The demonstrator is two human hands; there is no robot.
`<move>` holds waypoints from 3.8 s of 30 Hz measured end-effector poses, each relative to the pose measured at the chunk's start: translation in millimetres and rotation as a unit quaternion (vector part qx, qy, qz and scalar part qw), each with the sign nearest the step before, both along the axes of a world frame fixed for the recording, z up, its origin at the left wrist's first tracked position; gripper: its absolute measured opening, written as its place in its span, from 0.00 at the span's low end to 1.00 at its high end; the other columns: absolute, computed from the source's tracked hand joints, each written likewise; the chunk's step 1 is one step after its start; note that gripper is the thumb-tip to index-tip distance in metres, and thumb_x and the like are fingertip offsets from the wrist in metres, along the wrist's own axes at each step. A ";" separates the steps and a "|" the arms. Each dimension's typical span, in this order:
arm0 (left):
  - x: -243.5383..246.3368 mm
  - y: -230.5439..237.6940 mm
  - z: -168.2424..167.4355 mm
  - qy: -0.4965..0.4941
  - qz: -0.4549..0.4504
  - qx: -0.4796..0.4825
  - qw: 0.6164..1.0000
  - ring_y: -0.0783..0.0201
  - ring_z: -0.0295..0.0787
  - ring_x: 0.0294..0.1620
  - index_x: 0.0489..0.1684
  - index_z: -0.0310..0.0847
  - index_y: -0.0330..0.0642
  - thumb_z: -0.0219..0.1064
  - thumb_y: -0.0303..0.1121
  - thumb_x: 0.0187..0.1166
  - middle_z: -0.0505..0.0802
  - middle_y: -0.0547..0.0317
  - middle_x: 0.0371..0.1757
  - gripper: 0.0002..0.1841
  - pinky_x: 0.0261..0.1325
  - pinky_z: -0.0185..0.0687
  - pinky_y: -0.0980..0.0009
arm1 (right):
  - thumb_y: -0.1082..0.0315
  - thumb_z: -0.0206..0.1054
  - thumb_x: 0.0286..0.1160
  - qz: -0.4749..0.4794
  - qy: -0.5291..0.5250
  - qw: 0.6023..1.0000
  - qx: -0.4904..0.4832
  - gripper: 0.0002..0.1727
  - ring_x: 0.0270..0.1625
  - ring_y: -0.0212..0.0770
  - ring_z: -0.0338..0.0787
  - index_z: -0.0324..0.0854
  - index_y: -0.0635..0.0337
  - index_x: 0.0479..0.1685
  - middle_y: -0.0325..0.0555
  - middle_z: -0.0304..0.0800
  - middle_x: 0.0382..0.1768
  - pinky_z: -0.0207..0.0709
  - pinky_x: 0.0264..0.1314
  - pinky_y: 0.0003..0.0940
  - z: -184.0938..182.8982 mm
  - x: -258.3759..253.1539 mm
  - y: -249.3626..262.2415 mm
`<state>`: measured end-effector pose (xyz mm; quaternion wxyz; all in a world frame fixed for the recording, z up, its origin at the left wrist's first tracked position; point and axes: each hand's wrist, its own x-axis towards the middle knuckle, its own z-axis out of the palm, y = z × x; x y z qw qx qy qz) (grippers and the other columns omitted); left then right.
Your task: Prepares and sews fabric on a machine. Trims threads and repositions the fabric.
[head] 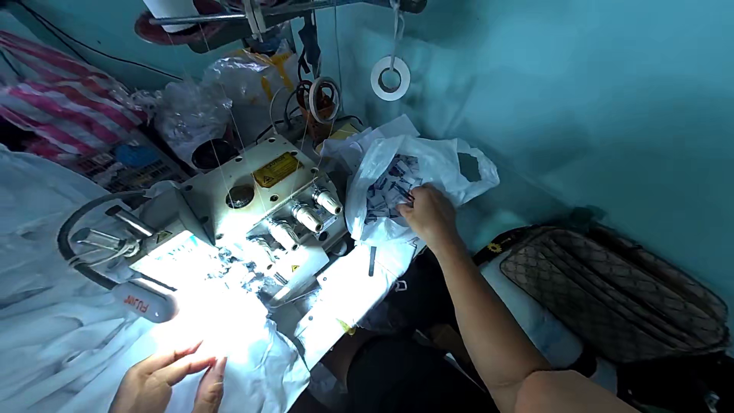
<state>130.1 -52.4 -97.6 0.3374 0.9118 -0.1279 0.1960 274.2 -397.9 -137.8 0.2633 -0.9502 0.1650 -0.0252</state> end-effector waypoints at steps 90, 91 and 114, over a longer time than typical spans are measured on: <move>-47.3 -50.0 -52.6 0.172 0.141 -0.440 0.870 0.75 0.93 0.30 0.38 0.91 0.34 0.67 0.20 0.75 0.95 0.67 0.29 0.05 0.38 0.93 0.77 | 0.77 0.68 0.71 0.322 0.079 0.724 0.606 0.08 0.19 0.17 0.77 0.86 0.54 0.27 0.27 0.86 0.23 0.72 0.23 0.12 -33.2 -112.7 153.4; -47.5 -49.7 -52.5 0.171 0.141 -0.439 0.871 0.75 0.94 0.30 0.37 0.90 0.34 0.67 0.20 0.75 0.95 0.67 0.29 0.05 0.38 0.93 0.77 | 0.77 0.68 0.71 0.322 0.079 0.723 0.607 0.08 0.19 0.17 0.77 0.86 0.54 0.27 0.26 0.86 0.23 0.72 0.23 0.12 -32.8 -112.7 153.6; -13.2 -8.4 -12.2 0.078 0.105 -0.149 0.980 0.87 0.85 0.41 0.36 0.87 0.37 0.64 0.31 0.81 0.91 0.70 0.36 0.09 0.50 0.81 0.87 | 0.73 0.71 0.69 0.386 -0.311 0.808 0.320 0.08 0.35 0.23 0.81 0.88 0.71 0.39 0.48 0.90 0.36 0.74 0.42 0.10 -55.5 -73.9 152.9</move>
